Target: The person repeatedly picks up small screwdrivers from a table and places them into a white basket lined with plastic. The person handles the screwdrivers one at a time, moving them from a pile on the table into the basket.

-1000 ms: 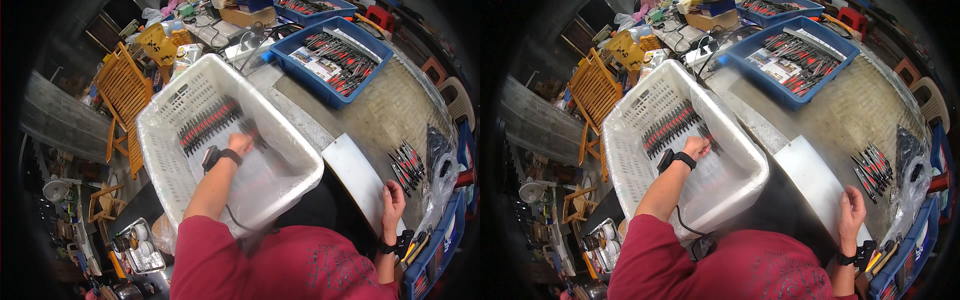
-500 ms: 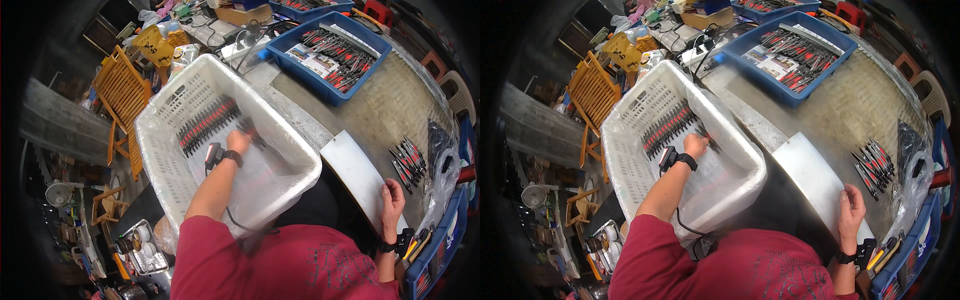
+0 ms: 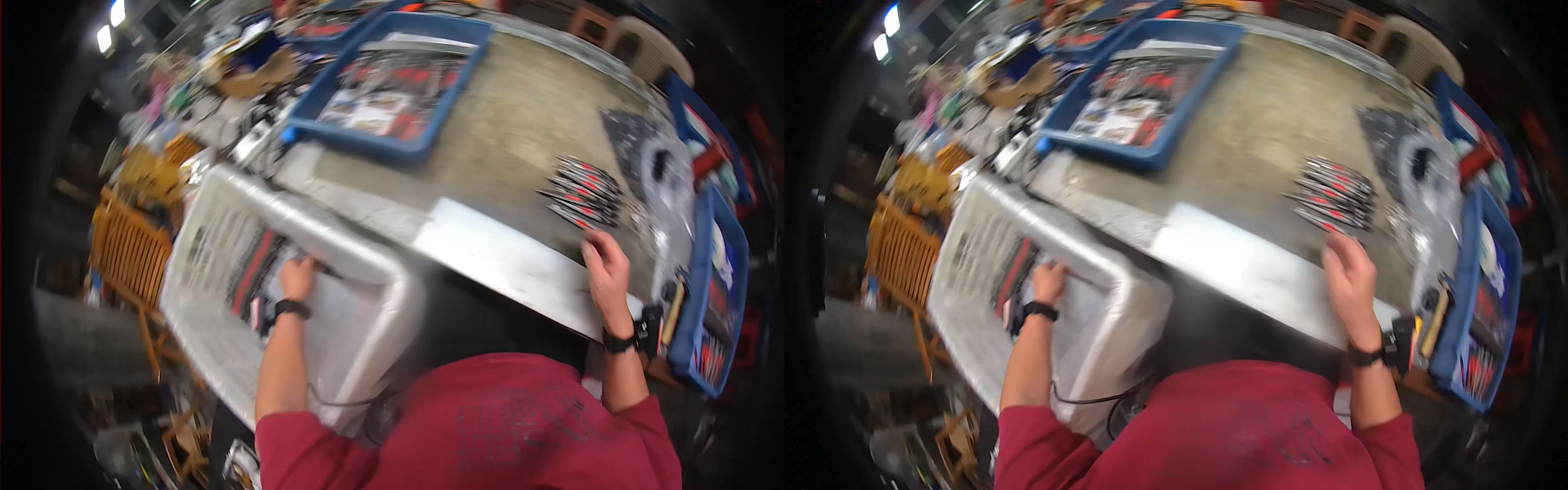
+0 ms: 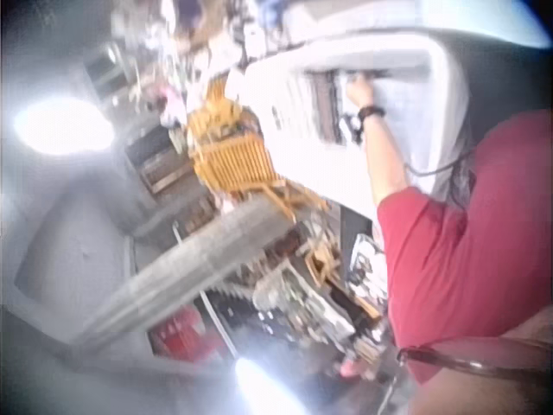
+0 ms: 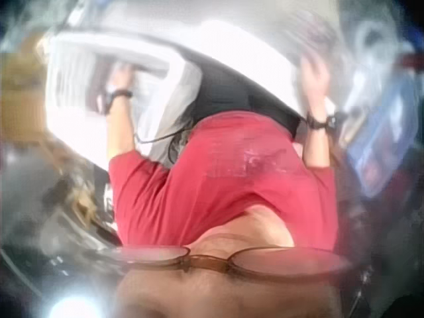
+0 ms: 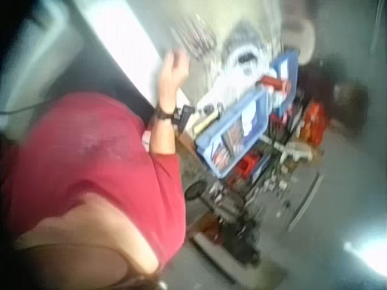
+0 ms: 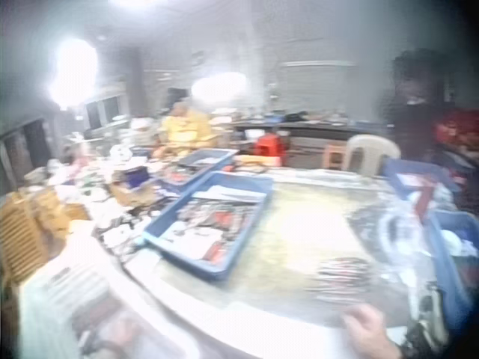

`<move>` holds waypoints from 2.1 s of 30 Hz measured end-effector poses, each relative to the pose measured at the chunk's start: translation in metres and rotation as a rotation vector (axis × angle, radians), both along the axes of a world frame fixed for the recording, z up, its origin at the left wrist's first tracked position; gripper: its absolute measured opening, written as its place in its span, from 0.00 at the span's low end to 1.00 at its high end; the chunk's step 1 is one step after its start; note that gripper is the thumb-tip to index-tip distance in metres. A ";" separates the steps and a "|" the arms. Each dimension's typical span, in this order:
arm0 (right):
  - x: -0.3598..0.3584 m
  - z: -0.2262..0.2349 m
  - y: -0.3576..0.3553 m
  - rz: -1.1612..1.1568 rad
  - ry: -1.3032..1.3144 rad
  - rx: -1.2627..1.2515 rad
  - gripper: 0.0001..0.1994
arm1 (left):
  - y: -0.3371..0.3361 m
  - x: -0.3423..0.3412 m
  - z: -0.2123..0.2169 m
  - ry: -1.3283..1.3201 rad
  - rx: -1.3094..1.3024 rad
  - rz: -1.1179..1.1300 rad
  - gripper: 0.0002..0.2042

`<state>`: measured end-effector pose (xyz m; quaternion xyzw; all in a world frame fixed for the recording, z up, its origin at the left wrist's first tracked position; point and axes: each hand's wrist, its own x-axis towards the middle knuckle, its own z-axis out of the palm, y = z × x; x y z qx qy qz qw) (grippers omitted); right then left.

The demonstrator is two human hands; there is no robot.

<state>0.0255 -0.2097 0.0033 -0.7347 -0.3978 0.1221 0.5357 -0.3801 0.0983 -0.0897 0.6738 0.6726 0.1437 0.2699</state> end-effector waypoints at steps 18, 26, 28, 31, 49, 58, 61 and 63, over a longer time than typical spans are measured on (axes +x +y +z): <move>0.077 -0.010 0.033 -0.032 -0.993 -0.266 0.04 | -0.053 0.041 0.183 -0.685 0.053 -0.141 0.07; 0.082 -0.007 0.034 0.070 -0.984 -0.450 0.06 | -0.083 0.073 0.214 -0.733 0.054 -0.203 0.06; 0.082 -0.004 0.033 0.092 -0.974 -0.469 0.06 | -0.092 0.082 0.221 -0.740 0.024 -0.233 0.06; 0.079 0.000 0.032 0.118 -0.916 -0.531 0.07 | -0.105 0.097 0.228 -0.775 0.002 -0.274 0.06; -0.075 0.061 0.057 0.199 -0.694 0.357 0.10 | -0.158 0.178 0.200 -0.908 -0.615 -0.471 0.16; -0.091 0.060 0.061 0.339 -0.485 0.291 0.19 | -0.116 0.133 0.205 -1.085 -0.228 -0.360 0.10; -0.078 0.051 0.055 0.257 -0.361 0.234 0.14 | -0.075 0.097 0.200 -1.172 -0.011 -0.219 0.09; -0.069 0.042 0.049 0.219 -0.261 0.222 0.11 | -0.051 0.074 0.184 -1.083 0.051 -0.082 0.09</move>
